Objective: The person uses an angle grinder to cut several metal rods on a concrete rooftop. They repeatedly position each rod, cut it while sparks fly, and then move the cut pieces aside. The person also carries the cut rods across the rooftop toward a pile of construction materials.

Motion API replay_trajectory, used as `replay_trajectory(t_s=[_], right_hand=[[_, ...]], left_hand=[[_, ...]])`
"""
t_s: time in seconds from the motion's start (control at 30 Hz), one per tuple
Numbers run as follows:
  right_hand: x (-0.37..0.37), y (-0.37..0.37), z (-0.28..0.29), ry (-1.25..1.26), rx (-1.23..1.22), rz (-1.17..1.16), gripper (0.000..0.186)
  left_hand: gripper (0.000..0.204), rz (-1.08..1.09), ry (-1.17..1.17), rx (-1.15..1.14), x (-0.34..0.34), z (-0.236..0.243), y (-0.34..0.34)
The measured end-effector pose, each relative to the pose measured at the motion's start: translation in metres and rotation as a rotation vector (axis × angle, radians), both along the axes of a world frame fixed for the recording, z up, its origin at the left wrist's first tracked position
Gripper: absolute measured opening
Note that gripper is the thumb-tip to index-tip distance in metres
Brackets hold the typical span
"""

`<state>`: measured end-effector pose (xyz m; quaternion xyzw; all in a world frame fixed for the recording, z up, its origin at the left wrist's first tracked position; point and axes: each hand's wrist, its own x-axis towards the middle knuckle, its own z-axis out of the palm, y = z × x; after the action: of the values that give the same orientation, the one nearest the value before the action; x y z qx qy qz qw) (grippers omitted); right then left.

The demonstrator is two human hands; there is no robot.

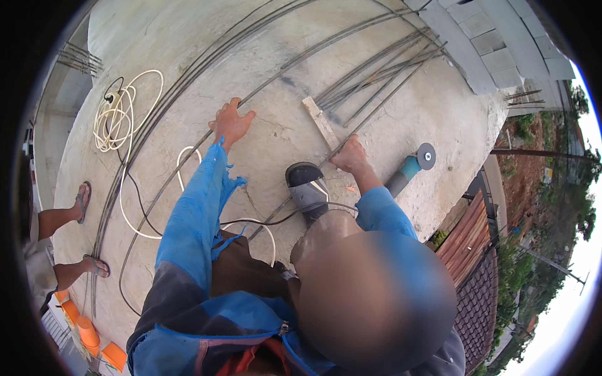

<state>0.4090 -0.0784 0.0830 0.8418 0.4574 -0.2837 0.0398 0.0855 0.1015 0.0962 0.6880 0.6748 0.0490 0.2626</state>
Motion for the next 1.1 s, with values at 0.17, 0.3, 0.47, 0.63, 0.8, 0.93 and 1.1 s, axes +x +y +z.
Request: replay_trajectory(t_s=[0.17, 0.3, 0.47, 0.63, 0.8, 0.93, 1.1], right_hand=[[0.011, -0.009, -0.008, 0.077, -0.055, 0.036, 0.106], [0.008, -0.007, -0.006, 0.02, -0.087, 0.102, 0.111], [0.02, 0.005, 0.008, -0.014, -0.202, 0.172, 0.107], [0.029, 0.004, 0.018, -0.074, -0.228, 0.272, 0.078], [-0.022, 0.053, 0.062, -0.11, 0.158, 0.375, 0.045], [-0.077, 0.094, 0.019, 0.053, 0.606, 0.798, 0.047], [-0.097, 0.106, -0.028, 0.162, 0.437, 0.855, 0.053]], left_hand=[[0.077, -0.035, 0.014, -0.043, 0.01, 0.008, -0.014], [0.077, -0.071, 0.024, -0.073, 0.021, -0.002, -0.053], [0.077, -0.093, -0.003, -0.081, 0.025, 0.001, -0.066], [0.077, -0.12, 0.023, -0.1, 0.045, -0.002, -0.086], [0.077, -0.109, 0.021, 0.004, 0.037, -0.026, -0.091], [0.071, -0.082, 0.0, 0.146, 0.04, -0.046, -0.096], [0.064, -0.113, 0.001, 0.132, 0.035, -0.05, -0.097]])
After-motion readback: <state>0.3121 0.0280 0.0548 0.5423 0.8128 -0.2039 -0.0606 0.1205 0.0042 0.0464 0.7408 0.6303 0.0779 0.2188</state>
